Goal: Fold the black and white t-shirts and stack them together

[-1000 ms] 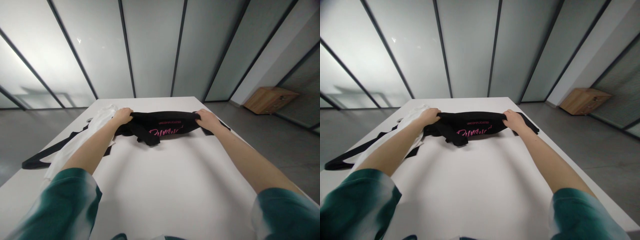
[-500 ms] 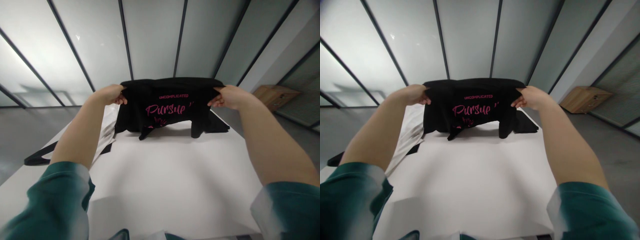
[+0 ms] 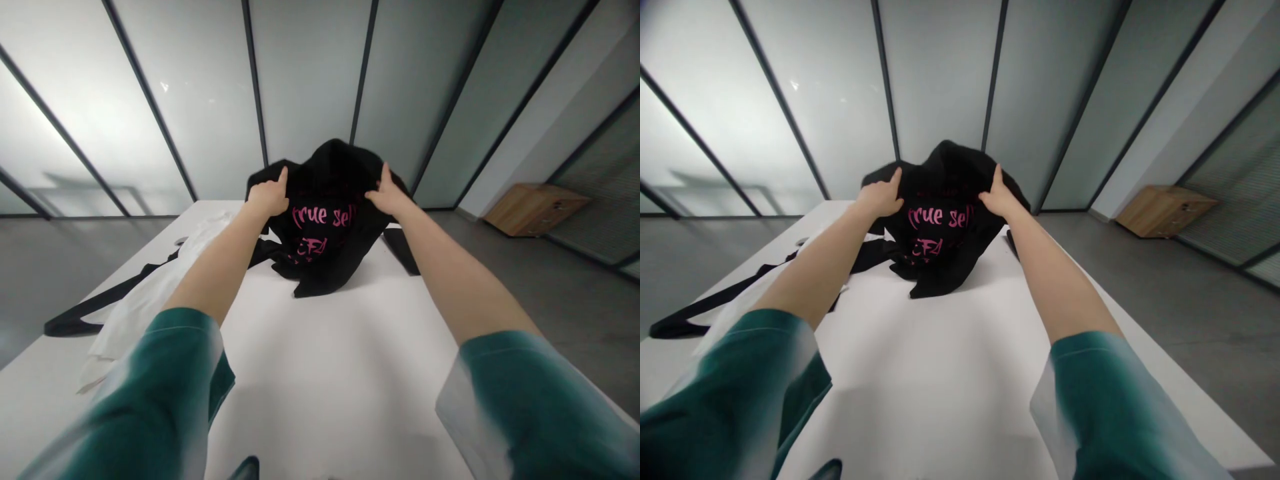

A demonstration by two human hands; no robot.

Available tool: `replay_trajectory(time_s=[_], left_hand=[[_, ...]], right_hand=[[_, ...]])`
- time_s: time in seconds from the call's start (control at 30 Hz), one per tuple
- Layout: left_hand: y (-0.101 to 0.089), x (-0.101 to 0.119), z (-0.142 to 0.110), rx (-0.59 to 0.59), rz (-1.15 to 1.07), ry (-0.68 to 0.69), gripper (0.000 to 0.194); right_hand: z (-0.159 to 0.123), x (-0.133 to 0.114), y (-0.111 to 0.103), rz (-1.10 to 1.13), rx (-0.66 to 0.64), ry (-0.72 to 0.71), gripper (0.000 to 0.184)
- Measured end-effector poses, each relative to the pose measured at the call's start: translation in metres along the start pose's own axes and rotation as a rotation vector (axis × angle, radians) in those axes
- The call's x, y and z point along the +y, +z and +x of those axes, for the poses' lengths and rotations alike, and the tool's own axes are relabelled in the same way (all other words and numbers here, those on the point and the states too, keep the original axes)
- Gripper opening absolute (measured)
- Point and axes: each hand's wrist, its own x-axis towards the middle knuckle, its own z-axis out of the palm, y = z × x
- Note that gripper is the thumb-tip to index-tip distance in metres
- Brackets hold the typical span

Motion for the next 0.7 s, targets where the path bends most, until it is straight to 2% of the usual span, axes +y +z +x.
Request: replay_trajectory(time_s=[0.07, 0.13, 0.23, 0.33, 0.37, 0.43, 0.53, 0.63, 0.7], left_hand=[[0.019, -0.005, -0.022, -0.150, 0.305, -0.015, 0.047], [0.039, -0.016, -0.052, -0.250, 0.447, -0.015, 0.039], [0.071, -0.043, -0.096, -0.445, 0.445, 0.001, 0.052], [0.100, -0.069, -0.128, -0.468, 0.347, 0.070, 0.075], [0.109, -0.075, -0.134, -0.446, 0.313, 0.083, 0.075], [0.122, -0.081, -0.141, -0.393, 0.275, 0.068, 0.060], [0.130, -0.081, -0.140, -0.325, 0.271, 0.021, 0.034], [0.120, -0.075, -0.135, -0.259, 0.237, 0.077, 0.024], [0.107, -0.068, -0.131, -0.202, 0.140, 0.116, 0.022]], right_hand=[[-0.028, 0.004, 0.024, -0.121, -0.177, 0.093, 0.079], [-0.064, 0.008, 0.043, -0.242, -0.328, 0.155, 0.069], [-0.121, 0.010, 0.066, -0.335, -0.551, 0.121, 0.049], [-0.166, 0.008, 0.089, -0.382, -0.599, 0.073, 0.067], [-0.176, 0.008, 0.096, -0.399, -0.605, 0.081, 0.071], [-0.187, 0.009, 0.108, -0.433, -0.597, 0.089, 0.065], [-0.182, 0.019, 0.111, -0.453, -0.580, -0.012, 0.044], [-0.164, 0.042, 0.095, -0.473, -0.566, -0.068, 0.037], [-0.150, 0.057, 0.078, -0.511, -0.444, 0.056, 0.036]])
